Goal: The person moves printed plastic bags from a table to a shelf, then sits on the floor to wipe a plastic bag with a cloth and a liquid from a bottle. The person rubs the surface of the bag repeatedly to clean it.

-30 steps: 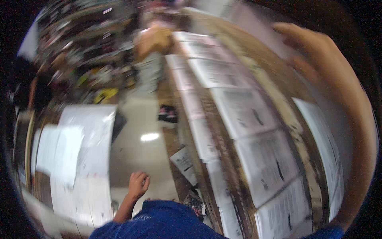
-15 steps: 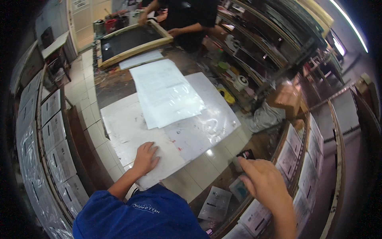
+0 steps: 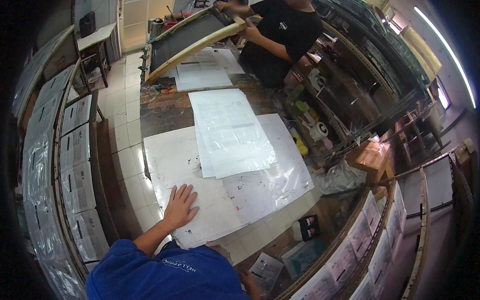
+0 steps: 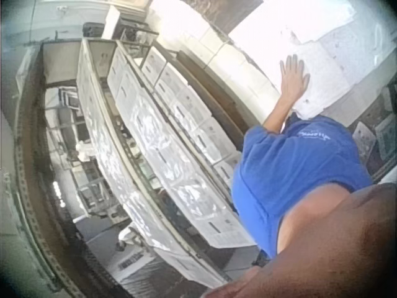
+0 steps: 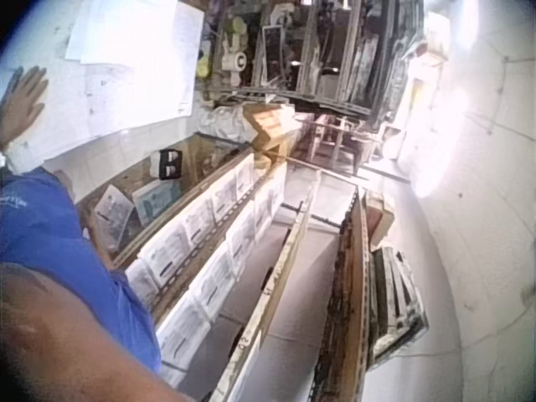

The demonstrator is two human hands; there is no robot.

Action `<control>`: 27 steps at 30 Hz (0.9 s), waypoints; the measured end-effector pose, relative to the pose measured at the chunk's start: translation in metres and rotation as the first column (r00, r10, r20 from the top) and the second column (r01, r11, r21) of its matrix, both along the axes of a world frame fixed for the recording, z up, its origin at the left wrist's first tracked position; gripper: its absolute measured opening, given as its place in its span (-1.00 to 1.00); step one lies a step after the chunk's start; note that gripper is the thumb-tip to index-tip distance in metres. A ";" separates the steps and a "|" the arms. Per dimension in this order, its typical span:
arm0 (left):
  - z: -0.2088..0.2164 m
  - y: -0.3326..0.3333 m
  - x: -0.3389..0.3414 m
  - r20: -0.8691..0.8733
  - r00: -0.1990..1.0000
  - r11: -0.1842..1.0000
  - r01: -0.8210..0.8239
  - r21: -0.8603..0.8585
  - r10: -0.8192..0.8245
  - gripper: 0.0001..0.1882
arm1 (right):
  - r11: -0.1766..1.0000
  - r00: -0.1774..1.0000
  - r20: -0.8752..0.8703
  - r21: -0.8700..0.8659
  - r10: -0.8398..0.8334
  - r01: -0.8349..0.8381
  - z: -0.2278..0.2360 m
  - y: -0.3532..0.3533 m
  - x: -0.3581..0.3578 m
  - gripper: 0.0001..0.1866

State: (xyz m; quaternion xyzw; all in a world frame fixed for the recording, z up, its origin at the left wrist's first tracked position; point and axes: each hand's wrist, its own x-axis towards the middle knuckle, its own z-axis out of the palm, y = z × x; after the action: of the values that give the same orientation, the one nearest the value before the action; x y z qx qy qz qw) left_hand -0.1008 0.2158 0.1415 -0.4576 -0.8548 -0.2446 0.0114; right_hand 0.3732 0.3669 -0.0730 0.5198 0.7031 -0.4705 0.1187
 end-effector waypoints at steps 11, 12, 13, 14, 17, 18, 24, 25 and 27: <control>-0.003 0.017 0.002 0.006 0.999 0.997 0.043 0.069 -0.044 -0.44 | 0.963 0.931 0.334 0.168 0.145 -0.211 -0.140 -0.032 0.099 -0.55; -0.003 0.025 0.005 0.003 0.998 0.995 0.065 0.078 -0.066 -0.44 | 0.957 0.934 0.334 0.204 0.129 -0.206 -0.142 -0.028 0.112 -0.55; -0.001 0.019 0.003 -0.022 0.999 0.997 0.050 0.058 -0.049 -0.43 | 0.953 0.943 0.297 0.213 0.148 -0.216 -0.130 -0.029 0.087 -0.55; 0.000 0.014 0.001 -0.038 0.998 0.998 0.041 0.050 -0.039 -0.43 | 0.979 0.987 0.145 0.182 0.067 -0.093 -0.115 -0.025 0.063 -0.56; -0.004 -0.004 0.000 -0.015 1.000 0.999 -0.023 0.028 0.023 -0.43 | 0.996 0.992 -0.102 0.035 -0.076 0.080 0.058 -0.015 -0.068 -0.57; -0.005 0.002 0.001 -0.001 1.000 0.999 -0.007 0.043 0.007 -0.43 | 0.995 0.993 -0.086 0.041 -0.085 0.088 0.072 -0.007 -0.080 -0.57; -0.006 0.006 0.001 0.016 1.000 0.996 0.016 0.086 -0.018 -0.46 | 0.977 0.964 -0.156 -0.050 -0.213 0.208 0.058 0.010 -0.091 -0.53; -0.006 0.006 -0.001 0.019 1.000 0.995 0.013 0.097 -0.015 -0.47 | 0.971 0.959 -0.159 -0.089 -0.234 0.222 0.051 0.012 -0.088 -0.52; -0.005 0.004 -0.003 0.019 1.000 0.995 0.009 0.102 -0.011 -0.48 | 0.999 0.992 -0.118 0.018 -0.048 0.050 0.040 0.010 -0.076 -0.54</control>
State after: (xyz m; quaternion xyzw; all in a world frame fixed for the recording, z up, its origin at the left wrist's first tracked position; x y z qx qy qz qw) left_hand -0.1037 0.2202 0.1368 -0.4581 -0.8390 -0.2925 0.0251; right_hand 0.2973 0.3768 -0.0335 0.5096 0.7007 -0.4956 0.0600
